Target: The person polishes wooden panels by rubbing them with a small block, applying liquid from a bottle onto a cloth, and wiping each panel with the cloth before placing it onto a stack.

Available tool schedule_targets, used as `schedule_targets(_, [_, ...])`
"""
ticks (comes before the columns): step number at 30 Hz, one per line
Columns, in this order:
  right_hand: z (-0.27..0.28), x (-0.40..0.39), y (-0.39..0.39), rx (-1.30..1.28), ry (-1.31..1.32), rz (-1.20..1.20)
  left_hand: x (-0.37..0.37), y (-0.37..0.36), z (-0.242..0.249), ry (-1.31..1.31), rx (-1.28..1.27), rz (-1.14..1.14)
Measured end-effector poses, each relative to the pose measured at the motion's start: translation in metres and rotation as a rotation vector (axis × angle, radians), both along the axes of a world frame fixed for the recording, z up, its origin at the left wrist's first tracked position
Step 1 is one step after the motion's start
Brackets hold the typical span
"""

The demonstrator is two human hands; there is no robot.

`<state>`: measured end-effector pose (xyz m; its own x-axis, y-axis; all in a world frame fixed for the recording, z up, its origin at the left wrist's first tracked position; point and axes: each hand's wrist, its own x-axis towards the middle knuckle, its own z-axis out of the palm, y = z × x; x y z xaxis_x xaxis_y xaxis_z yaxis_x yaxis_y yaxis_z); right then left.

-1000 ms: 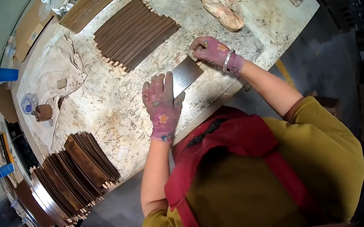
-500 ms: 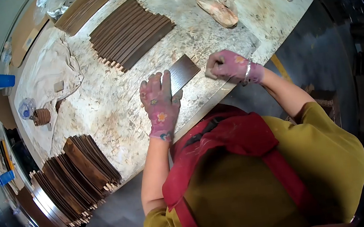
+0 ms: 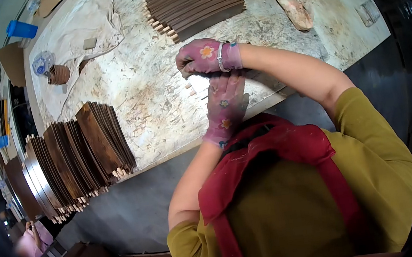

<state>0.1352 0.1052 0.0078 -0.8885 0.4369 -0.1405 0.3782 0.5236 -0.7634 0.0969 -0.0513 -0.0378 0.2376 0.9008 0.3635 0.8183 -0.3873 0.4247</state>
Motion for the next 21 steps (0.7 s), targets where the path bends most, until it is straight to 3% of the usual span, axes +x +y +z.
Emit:
schedule_targets(6, [0.002, 0.001, -0.001, 0.059, -0.136, 0.046, 0.001, -0.001, 0.002, -0.042, 0.061, 0.018])
schedule_targets(12, [-0.009, 0.089, 0.033, 0.240, -0.149, 0.054, 0.005, -0.001, -0.004, 0.085, 0.104, 0.007])
schedule_targets(14, [0.006, 0.125, 0.040, 0.240, -0.269, -0.076, 0.006, -0.001, -0.003, 0.125, 0.103, 0.010])
schedule_targets(16, [0.032, 0.151, 0.057, 0.445, -0.719, 0.010, 0.010, -0.002, 0.004, 0.079, 0.083, 0.028])
schedule_targets(17, [0.040, 0.153, 0.054, 0.351, -0.615, -0.022, 0.012, -0.003, 0.006, 0.056, 0.070, 0.035])
schedule_targets(20, [0.033, 0.116, 0.028, 0.405, -0.047, -0.024, 0.017, -0.009, 0.005, 0.083, 0.028, -0.013])
schedule_targets(21, [0.030, 0.095, 0.020, 0.291, -0.037, 0.048, 0.018, -0.010, 0.006, 0.077, 0.039, 0.000])
